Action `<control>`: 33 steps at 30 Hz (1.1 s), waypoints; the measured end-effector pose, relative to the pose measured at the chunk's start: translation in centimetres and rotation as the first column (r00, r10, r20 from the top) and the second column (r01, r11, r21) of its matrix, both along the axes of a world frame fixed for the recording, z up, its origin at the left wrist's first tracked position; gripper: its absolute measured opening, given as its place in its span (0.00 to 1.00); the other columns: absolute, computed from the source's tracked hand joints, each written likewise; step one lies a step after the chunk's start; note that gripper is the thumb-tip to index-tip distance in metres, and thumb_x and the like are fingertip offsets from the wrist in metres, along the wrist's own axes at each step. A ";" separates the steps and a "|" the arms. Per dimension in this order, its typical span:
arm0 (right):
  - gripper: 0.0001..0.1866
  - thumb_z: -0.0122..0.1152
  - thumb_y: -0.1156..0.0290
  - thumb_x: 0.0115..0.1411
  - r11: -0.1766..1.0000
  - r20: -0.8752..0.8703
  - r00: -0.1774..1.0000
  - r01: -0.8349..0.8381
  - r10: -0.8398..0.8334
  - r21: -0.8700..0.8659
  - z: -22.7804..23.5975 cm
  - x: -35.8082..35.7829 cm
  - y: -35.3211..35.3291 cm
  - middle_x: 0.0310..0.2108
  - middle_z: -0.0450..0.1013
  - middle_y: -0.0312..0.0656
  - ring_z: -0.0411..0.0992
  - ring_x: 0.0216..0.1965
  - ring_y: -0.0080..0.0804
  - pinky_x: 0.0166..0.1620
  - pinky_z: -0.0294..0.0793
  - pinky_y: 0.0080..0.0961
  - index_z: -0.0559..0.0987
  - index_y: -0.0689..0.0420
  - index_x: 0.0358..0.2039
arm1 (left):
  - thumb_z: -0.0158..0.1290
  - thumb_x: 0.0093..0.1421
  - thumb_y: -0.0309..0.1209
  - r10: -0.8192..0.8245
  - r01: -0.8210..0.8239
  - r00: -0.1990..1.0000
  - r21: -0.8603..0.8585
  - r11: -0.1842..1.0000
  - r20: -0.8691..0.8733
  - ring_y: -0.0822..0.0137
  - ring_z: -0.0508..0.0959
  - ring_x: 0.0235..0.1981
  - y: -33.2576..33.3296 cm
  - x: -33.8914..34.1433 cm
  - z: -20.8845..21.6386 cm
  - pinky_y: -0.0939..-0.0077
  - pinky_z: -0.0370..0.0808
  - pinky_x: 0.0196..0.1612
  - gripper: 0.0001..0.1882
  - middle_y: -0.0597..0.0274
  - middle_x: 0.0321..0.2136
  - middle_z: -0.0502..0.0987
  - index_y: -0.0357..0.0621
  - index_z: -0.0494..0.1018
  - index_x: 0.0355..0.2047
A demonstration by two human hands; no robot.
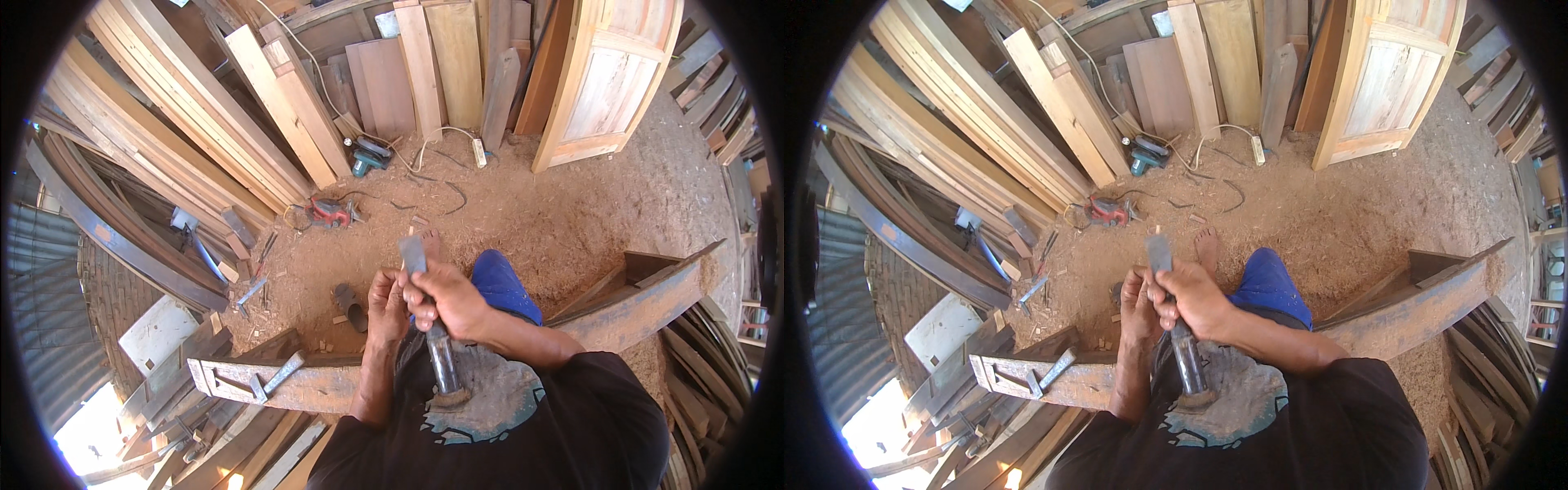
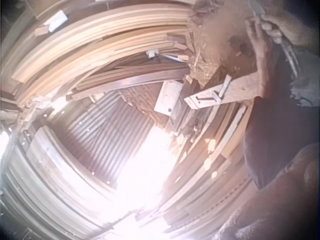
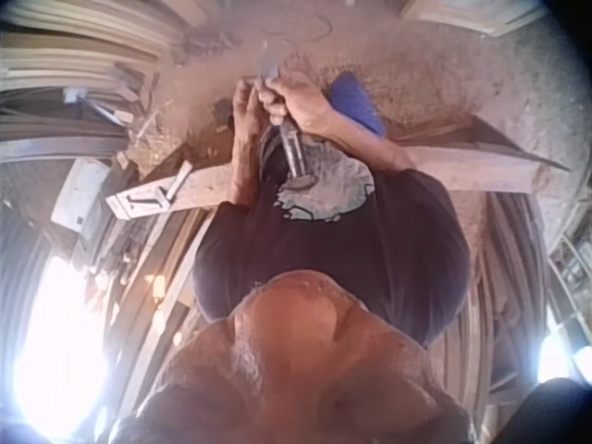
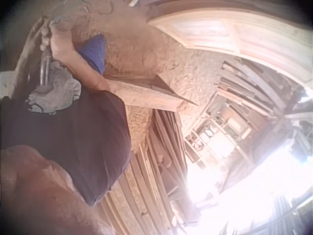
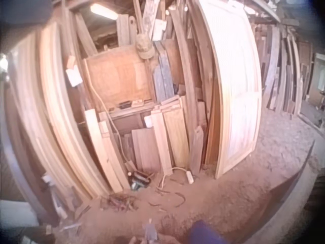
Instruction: The person holds a small wooden stick and uses a hammer to drive a chisel into it, shaving off pieces of wood while sitting on a ground-level workspace surrounded by lumber and wood shavings.
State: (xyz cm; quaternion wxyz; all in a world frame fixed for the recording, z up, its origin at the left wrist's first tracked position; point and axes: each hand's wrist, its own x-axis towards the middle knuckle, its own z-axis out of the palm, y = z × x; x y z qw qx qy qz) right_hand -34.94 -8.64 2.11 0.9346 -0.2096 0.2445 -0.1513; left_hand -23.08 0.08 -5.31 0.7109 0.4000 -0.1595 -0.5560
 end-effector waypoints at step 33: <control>0.11 0.47 0.67 0.68 0.934 -0.242 0.936 0.174 -0.256 -0.313 -7.4 0.6 -8.5 0.32 0.71 0.42 0.64 0.17 0.19 0.20 0.68 0.19 0.72 0.61 0.42 | 0.47 0.68 0.34 -0.208 0.161 0.970 0.301 0.940 0.129 0.79 0.68 0.26 -1.6 1.0 -2.6 0.84 0.67 0.30 0.13 0.67 0.29 0.72 0.37 0.72 0.46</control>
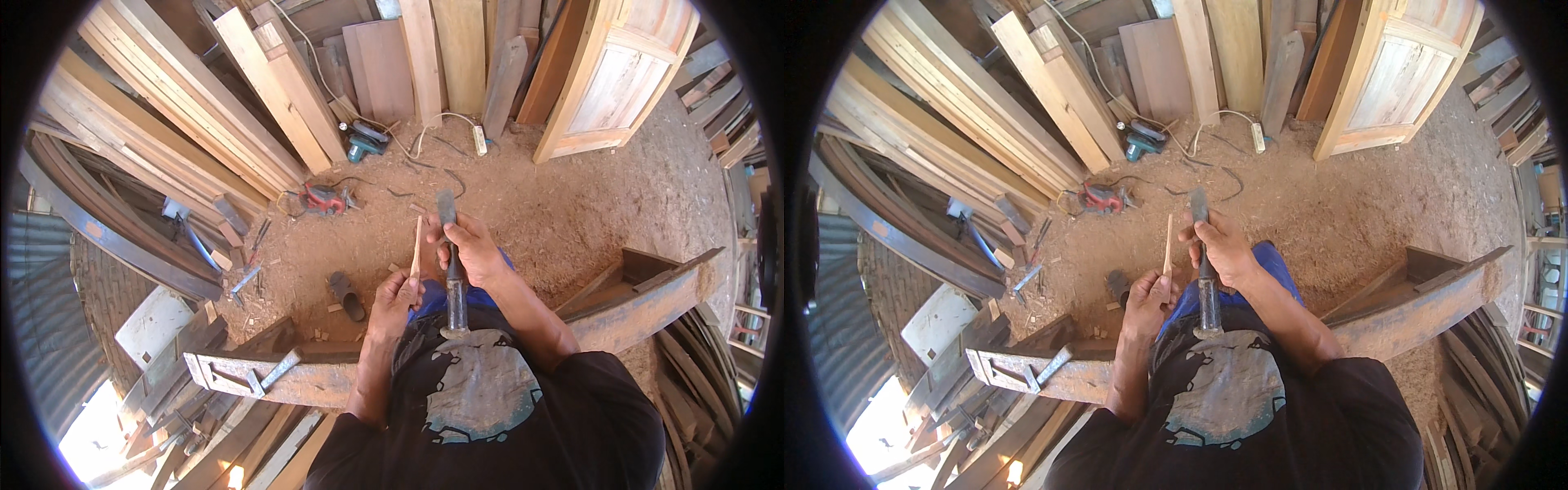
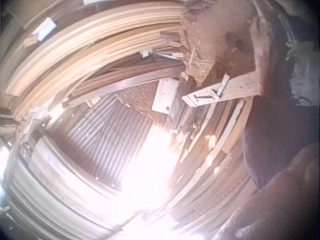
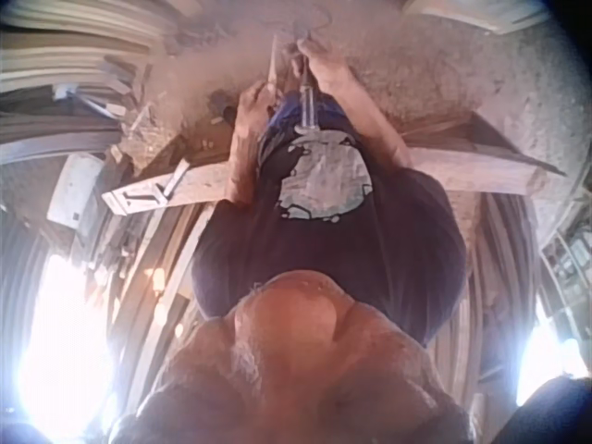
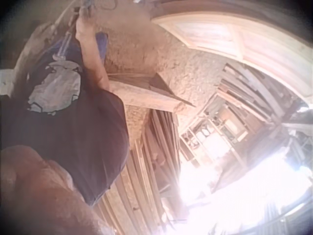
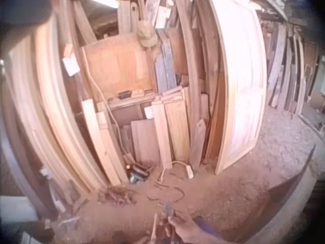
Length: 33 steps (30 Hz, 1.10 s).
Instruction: The person holds a small wooden stick and uses a hammer to drive a chisel into it, shaving off pieces of wood while sitting on a ground-level workspace surrounded by lumber and wood shavings.
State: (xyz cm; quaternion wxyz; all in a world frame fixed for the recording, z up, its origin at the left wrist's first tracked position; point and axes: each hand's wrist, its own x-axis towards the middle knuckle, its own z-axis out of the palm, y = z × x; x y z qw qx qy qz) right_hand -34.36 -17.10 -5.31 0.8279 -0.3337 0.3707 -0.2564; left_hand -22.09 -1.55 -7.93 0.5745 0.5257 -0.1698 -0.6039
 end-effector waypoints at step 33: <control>0.07 0.49 0.68 0.66 0.982 -0.324 0.944 0.112 -0.057 0.155 -8.4 -4.4 -2.3 0.25 0.69 0.36 0.64 0.17 0.19 0.19 0.68 0.22 0.72 0.58 0.35 | 0.48 0.60 0.41 -0.571 0.189 0.471 0.555 0.810 0.672 0.44 0.77 0.44 -13.4 9.6 -19.6 0.54 0.72 0.48 0.18 0.41 0.39 0.77 0.41 0.76 0.41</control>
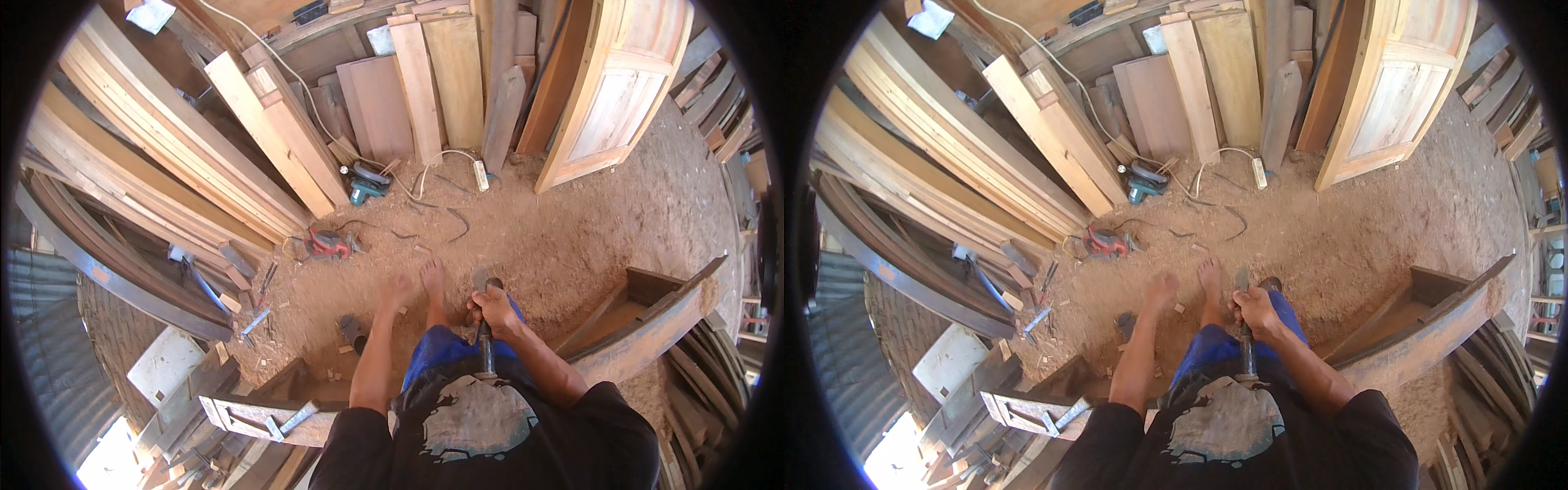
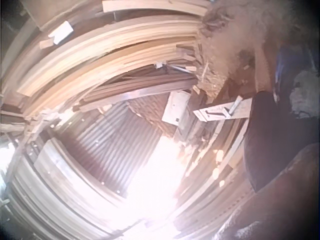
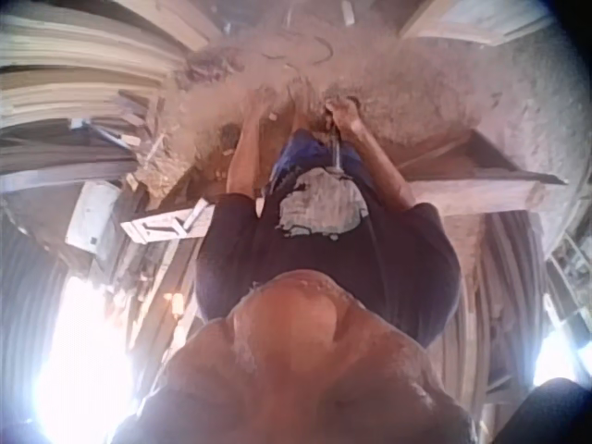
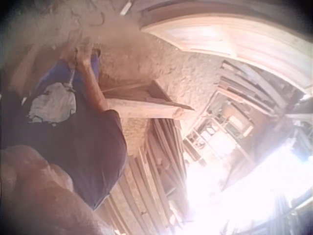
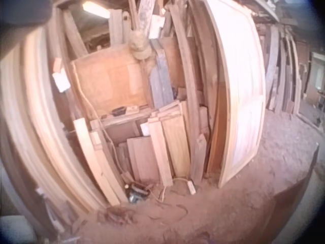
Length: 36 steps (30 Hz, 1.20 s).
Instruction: The person holds a small wooden stick and uses a hammer to drive a chisel into it, shaving off pieces of wood while sitting on a ground-level workspace surrounded by lumber and wood shavings.
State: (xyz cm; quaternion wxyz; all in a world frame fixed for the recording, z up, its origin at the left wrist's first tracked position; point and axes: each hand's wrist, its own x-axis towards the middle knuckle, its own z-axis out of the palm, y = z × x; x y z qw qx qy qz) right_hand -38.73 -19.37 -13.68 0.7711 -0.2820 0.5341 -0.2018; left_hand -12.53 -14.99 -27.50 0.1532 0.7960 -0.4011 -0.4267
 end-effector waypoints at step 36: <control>0.08 0.47 0.67 0.66 0.472 -0.071 0.530 -0.802 0.845 -0.366 6.0 6.3 10.0 0.27 0.70 0.37 0.68 0.20 0.19 0.22 0.70 0.19 0.69 0.59 0.38 | 0.54 0.55 0.41 0.878 -0.936 0.274 -0.102 0.337 0.392 0.39 0.60 0.60 42.9 -17.6 5.6 0.52 0.58 0.63 0.34 0.31 0.57 0.62 0.32 0.61 0.57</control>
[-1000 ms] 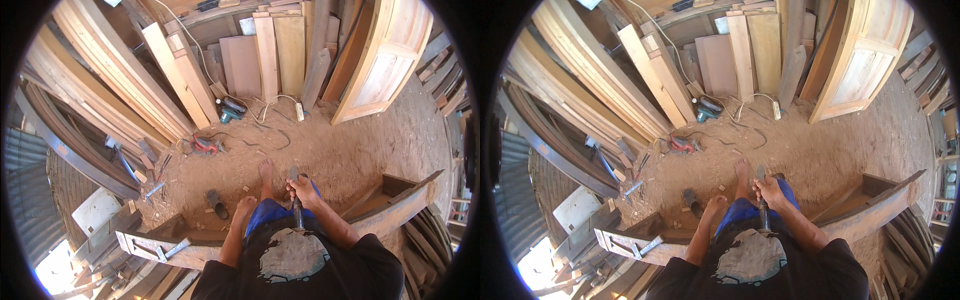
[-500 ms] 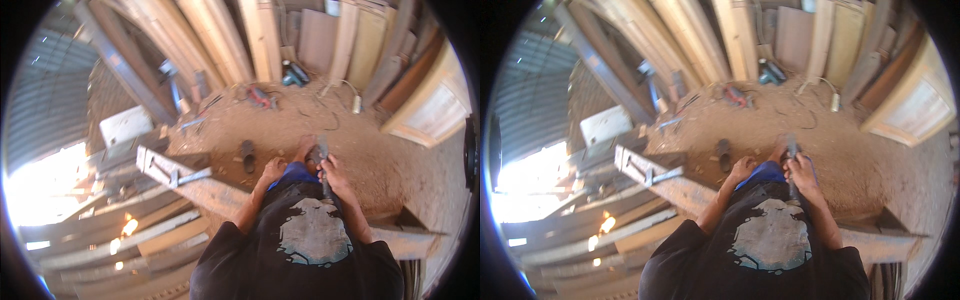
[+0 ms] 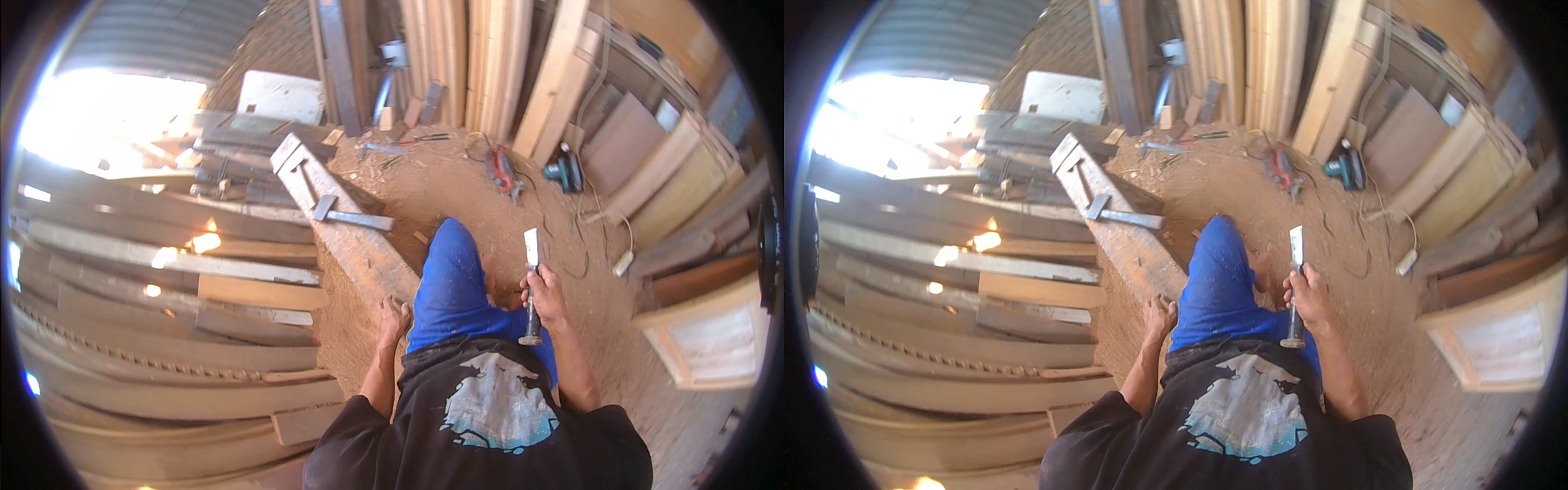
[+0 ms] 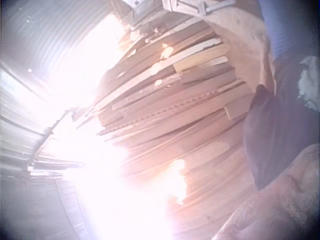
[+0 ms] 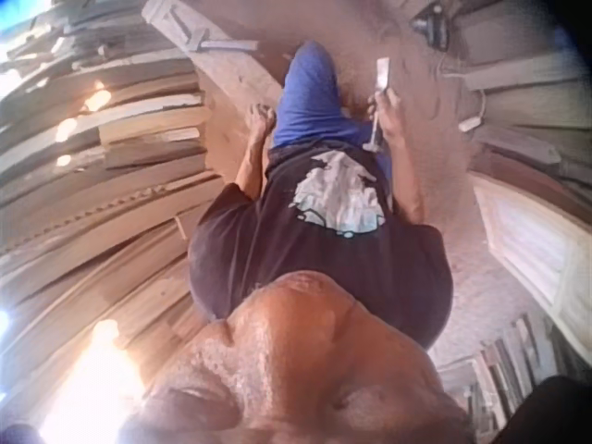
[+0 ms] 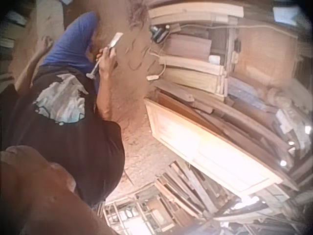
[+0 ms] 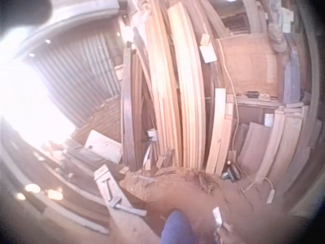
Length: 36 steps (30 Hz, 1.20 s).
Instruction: The person holds a small wooden stick and uses a hammer to drive a chisel into it, shaving off pieces of wood while sitting on a ground-level workspace surrounded by lumber and wood shavings.
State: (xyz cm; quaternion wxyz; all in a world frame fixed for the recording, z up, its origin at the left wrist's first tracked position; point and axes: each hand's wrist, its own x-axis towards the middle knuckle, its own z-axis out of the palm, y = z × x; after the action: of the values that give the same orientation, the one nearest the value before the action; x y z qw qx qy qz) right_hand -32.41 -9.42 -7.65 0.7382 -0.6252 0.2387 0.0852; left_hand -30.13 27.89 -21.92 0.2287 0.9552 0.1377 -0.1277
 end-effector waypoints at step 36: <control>0.13 0.50 0.64 0.66 0.949 -0.006 0.949 -0.315 0.315 -0.005 -5.4 24.3 15.1 0.23 0.67 0.34 0.67 0.21 0.18 0.24 0.68 0.18 0.71 0.62 0.41 | 0.38 0.68 0.47 0.724 -0.713 0.674 -0.388 0.584 -0.149 0.37 0.58 0.63 5.5 4.7 -7.8 0.57 0.55 0.65 0.37 0.24 0.61 0.55 0.22 0.50 0.62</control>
State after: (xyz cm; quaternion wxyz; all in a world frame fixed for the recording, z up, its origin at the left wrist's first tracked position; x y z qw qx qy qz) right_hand -8.16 5.71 -13.09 0.7125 -0.6574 0.1379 0.2028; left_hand -25.40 33.38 -29.77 0.4597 0.7474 0.4782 -0.0382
